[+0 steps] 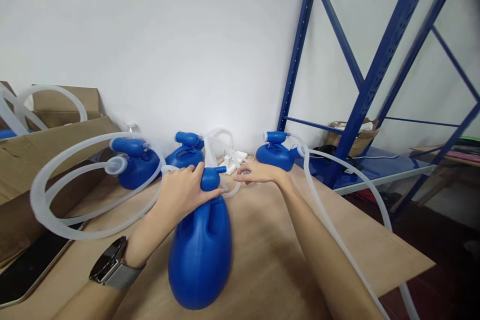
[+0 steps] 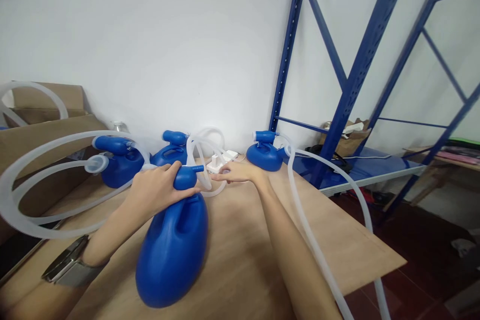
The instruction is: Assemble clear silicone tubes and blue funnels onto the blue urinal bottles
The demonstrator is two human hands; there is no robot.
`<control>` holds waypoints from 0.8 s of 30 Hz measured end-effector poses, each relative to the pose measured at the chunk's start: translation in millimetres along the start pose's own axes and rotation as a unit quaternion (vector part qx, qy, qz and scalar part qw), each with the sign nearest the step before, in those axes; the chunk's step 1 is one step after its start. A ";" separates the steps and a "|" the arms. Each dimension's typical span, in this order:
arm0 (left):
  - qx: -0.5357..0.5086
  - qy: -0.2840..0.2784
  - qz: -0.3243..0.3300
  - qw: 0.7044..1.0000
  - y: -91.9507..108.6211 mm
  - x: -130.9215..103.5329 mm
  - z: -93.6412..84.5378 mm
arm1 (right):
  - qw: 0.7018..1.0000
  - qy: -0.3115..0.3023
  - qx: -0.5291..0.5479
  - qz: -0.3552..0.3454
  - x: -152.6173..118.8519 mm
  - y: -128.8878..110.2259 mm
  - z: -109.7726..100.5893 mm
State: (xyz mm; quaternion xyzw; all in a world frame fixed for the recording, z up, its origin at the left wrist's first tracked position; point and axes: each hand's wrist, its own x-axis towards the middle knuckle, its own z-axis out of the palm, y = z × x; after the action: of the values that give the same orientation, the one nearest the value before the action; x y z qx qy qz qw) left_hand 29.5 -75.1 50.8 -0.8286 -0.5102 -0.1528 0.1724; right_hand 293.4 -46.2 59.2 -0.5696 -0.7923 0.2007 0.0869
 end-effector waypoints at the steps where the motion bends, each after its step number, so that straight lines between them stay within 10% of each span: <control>1: -0.008 -0.015 0.015 1.000 -2.4 0.7 -2.6 | 0.999 -0.043 0.015 0.011 -3.0 4.9 -3.4; 4: -0.041 -0.060 0.064 0.995 -13.8 2.8 -11.2 | 0.992 -0.114 0.059 -0.013 -10.4 8.6 -10.0; 13: -0.076 -0.099 0.094 0.988 -30.8 3.9 -19.7 | 0.974 0.009 0.109 -0.197 -2.4 -45.6 14.0; 24: -0.053 -0.070 0.094 0.992 -29.9 3.2 -21.0 | 0.958 0.053 0.145 -0.240 21.6 -35.3 33.6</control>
State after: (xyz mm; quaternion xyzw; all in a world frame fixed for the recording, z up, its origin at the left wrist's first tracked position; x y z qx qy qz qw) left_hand 2.4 -69.3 74.8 -0.8895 -0.4323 -0.1044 0.1051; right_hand 243.2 -42.8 41.5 -0.3536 -0.8623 0.2563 0.2563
